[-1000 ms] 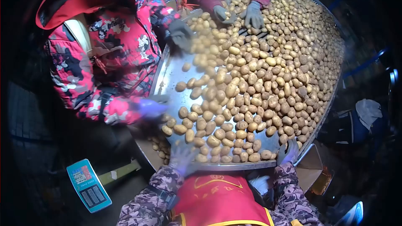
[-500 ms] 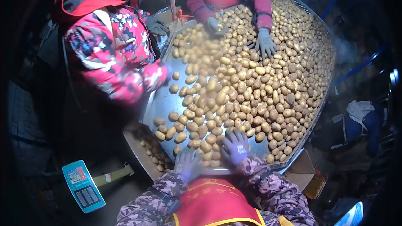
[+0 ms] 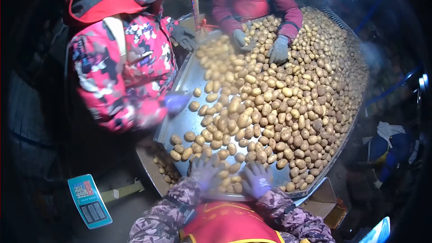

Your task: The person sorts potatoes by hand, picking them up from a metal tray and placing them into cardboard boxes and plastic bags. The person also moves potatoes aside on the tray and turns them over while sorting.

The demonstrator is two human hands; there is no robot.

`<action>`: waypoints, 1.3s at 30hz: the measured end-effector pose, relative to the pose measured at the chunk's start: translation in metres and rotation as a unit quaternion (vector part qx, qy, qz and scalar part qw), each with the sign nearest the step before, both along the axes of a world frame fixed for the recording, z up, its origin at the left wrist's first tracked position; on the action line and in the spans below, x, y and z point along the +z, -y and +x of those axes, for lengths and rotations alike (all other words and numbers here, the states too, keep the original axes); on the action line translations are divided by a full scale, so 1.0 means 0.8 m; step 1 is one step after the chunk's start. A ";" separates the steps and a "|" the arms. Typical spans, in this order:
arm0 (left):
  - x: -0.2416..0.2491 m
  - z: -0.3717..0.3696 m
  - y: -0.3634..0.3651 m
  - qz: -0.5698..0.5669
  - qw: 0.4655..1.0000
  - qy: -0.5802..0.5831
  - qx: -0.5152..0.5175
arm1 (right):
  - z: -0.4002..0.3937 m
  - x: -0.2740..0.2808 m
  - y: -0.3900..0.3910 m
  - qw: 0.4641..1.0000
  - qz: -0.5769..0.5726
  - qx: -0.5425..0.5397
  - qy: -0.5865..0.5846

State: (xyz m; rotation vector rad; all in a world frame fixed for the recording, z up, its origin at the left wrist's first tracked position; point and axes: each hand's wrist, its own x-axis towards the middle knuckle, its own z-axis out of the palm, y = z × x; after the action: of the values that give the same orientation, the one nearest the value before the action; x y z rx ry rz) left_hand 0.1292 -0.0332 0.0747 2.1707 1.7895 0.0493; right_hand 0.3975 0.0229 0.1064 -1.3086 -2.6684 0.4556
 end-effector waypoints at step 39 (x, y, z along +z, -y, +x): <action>-0.034 0.065 -0.045 -0.221 0.494 0.736 0.407 | 0.071 -0.010 0.020 0.982 0.033 -0.183 -0.018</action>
State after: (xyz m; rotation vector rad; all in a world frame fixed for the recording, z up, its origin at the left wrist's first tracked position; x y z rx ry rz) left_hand 0.1814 0.0028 0.0478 0.1589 1.1198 1.1038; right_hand 0.4540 0.0071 0.0987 -1.7018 -2.3164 0.3355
